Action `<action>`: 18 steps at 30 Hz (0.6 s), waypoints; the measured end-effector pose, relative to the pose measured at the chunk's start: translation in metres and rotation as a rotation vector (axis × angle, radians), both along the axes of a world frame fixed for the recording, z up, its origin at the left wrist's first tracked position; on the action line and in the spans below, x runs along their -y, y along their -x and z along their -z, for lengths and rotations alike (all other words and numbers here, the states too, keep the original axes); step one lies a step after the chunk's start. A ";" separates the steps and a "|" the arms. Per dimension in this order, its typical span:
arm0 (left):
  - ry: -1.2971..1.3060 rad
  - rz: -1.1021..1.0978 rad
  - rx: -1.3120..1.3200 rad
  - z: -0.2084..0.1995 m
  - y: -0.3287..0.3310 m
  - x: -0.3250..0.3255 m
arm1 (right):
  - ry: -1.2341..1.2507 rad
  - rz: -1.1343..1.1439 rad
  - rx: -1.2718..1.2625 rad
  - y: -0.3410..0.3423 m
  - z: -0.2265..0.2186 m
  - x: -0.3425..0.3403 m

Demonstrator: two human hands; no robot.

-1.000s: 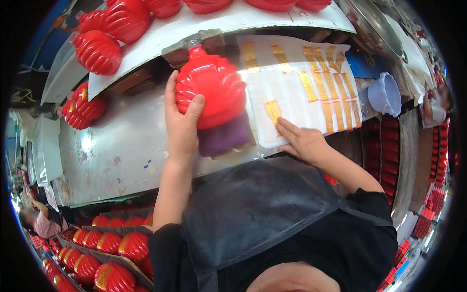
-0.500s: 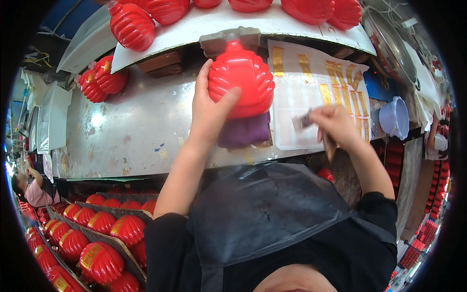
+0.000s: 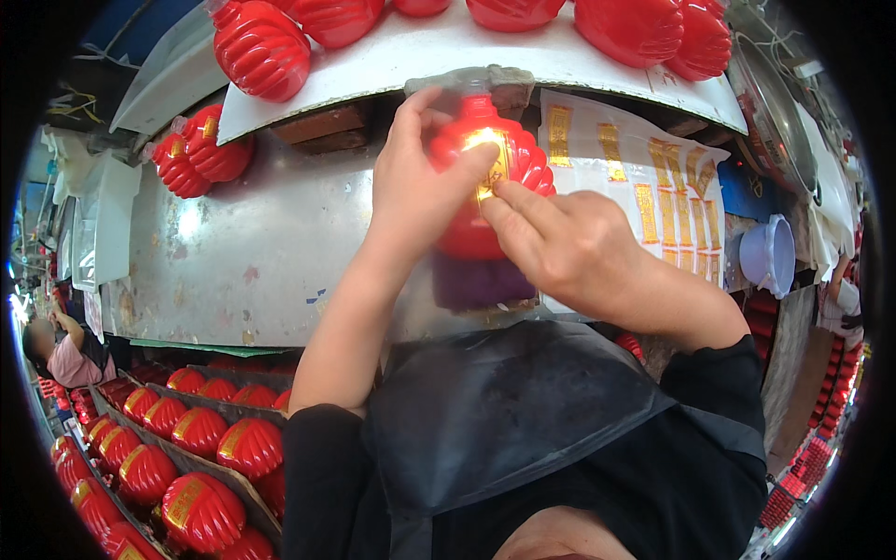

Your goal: The person repeatedly picks up red plastic bottles, applies a gold label to each bottle, smooths the label, and places the labeled bottles into a cardboard tray. The person handles the bottles one at a time throughout the clip.

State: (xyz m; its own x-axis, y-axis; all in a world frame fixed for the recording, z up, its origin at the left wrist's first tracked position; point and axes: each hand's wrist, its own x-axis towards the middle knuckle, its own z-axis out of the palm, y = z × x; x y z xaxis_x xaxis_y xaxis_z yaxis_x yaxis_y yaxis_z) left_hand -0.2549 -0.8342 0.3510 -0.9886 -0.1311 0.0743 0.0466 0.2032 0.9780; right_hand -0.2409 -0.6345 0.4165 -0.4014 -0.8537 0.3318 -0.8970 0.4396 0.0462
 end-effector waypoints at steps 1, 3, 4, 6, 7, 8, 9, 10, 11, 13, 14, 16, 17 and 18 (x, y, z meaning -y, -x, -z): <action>0.116 -0.009 -0.014 0.001 0.002 -0.001 | -0.010 0.019 -0.034 -0.005 0.005 -0.002; 0.080 -0.001 -0.026 0.002 0.003 -0.002 | -0.044 0.063 -0.093 -0.016 0.012 -0.005; 0.053 0.003 -0.026 0.003 0.003 -0.002 | -0.114 0.065 -0.173 -0.022 0.012 -0.006; 0.046 -0.005 -0.033 0.005 0.001 -0.002 | -0.066 -0.016 -0.142 -0.028 0.008 -0.010; 0.038 -0.011 -0.050 0.006 -0.002 -0.002 | -0.032 -0.055 -0.135 -0.028 0.006 -0.011; 0.031 -0.022 -0.048 0.007 -0.005 -0.002 | 0.038 -0.066 -0.034 -0.025 0.003 -0.013; 0.024 -0.034 -0.062 0.008 -0.010 -0.002 | 0.057 0.015 0.076 -0.020 0.001 -0.013; 0.018 -0.045 -0.077 0.009 -0.015 -0.002 | 0.155 0.087 0.158 -0.011 0.000 -0.015; 0.080 -0.032 -0.117 0.010 -0.021 -0.002 | 0.253 0.162 0.240 -0.001 0.001 -0.015; 0.182 -0.002 -0.183 0.012 -0.033 -0.002 | 0.333 0.196 0.328 0.022 0.007 -0.012; 0.197 0.030 -0.185 0.013 -0.039 -0.003 | 0.372 0.212 0.372 0.030 0.011 -0.011; 0.302 0.034 -0.207 0.015 -0.043 -0.004 | 0.333 0.233 0.393 0.038 0.018 -0.007; 0.336 0.035 -0.209 0.016 -0.044 -0.005 | 0.306 0.233 0.403 0.042 0.021 -0.005; 0.304 0.026 -0.193 0.017 -0.044 -0.006 | 0.332 0.241 0.407 0.044 0.024 -0.003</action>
State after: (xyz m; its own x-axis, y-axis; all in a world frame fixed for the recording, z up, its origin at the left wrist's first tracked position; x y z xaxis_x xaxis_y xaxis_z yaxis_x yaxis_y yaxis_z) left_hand -0.2113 -0.8284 0.3338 -0.9552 -0.0489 0.2920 0.2340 0.4793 0.8459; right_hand -0.2846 -0.6311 0.3928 -0.7229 -0.5987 0.3448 -0.6864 0.5658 -0.4568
